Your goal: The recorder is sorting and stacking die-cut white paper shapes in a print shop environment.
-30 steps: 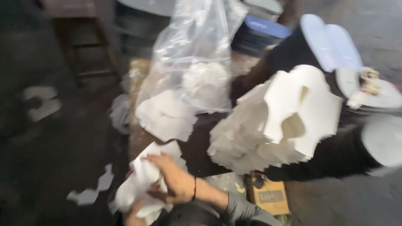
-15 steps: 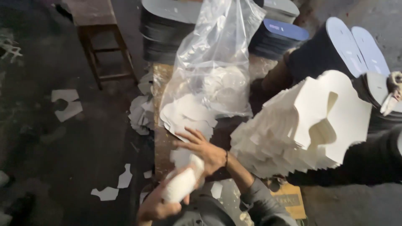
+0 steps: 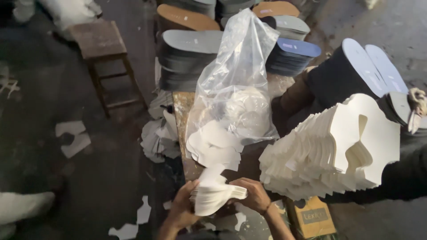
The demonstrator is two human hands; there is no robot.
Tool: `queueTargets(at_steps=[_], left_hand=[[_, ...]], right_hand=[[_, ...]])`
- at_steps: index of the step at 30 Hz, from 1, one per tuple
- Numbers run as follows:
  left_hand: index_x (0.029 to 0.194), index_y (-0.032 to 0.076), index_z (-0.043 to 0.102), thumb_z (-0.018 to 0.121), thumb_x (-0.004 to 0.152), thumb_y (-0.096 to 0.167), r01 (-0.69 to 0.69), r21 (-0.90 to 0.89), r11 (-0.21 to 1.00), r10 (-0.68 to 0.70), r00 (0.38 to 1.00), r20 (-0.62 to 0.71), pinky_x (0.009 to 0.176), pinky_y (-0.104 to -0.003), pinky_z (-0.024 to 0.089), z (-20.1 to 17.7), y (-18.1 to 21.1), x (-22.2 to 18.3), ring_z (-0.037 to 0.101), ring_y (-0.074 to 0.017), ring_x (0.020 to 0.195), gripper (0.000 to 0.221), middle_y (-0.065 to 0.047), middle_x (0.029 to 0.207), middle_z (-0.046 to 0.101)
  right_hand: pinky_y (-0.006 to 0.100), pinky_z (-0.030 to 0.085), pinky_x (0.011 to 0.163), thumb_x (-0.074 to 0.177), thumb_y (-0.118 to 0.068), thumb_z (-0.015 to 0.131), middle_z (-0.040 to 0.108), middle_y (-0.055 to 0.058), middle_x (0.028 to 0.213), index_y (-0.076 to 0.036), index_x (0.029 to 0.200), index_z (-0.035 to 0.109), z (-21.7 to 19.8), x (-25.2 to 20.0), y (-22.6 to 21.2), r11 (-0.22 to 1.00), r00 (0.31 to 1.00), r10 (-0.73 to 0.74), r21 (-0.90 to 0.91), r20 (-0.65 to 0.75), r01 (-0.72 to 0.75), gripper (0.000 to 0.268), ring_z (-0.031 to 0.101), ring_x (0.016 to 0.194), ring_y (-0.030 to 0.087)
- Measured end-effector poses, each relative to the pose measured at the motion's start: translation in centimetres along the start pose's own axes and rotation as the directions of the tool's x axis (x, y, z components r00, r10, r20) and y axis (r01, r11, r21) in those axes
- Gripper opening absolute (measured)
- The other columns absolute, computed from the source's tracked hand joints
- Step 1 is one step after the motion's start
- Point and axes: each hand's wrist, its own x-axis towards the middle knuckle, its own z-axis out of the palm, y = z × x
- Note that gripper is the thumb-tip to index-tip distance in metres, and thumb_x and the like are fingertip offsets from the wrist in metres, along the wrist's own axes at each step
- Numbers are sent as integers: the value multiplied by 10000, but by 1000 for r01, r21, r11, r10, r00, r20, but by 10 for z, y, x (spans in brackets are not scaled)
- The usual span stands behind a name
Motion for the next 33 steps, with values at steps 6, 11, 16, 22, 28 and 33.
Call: queueTargets(at_steps=[6,11,16,22,28,33], left_hand=[[1394,138,606,697,941,228,2,229,973,-4,1000,8,1201,-432,430,24,-62,8,554,-354,1443,471,-167,1503,616],[1536,-56,281,709,905,213,128,-46,991,-127,991,34,1106,-486,356,44,39,58,461,-367,1366,808,-318,1477,448],[1440,-30,457,728,867,249,-89,-191,977,130,968,213,979,-473,496,132,-36,86,599,-362,1187,692,-282,1302,595],[1259,38,623,709,954,363,-165,-226,960,257,842,474,770,-366,644,155,255,334,789,-224,915,454,-127,1033,771],[1237,27,660,657,868,599,147,194,970,-229,821,524,828,-396,605,267,214,411,766,-283,920,681,-159,1022,765],[1156,7,727,669,844,587,50,429,902,-239,886,397,885,-406,569,268,234,416,764,-321,959,661,-209,1022,770]], right_hand=[[387,603,818,739,-115,798,776,148,1051,-36,1076,752,6,-37,3,983,967,163,116,-196,-143,349,759,964,287],[376,607,876,807,-130,695,752,170,1141,6,1132,723,-87,-57,-115,1000,934,18,27,-356,-9,353,757,1027,284],[326,660,857,849,-206,840,808,120,1121,-27,1157,744,-169,-85,-153,969,837,56,-172,-544,-177,368,811,1004,195],[319,631,865,1001,-195,754,734,104,1125,60,1281,619,-343,-115,-83,979,772,57,187,-633,81,402,735,986,167],[313,582,706,906,-298,787,756,114,991,38,1350,453,-417,-103,45,833,584,553,387,-595,-394,649,710,868,176],[334,611,747,857,-316,841,711,186,1136,12,1438,420,-416,-96,43,904,714,306,-43,-629,-425,789,729,981,209]])
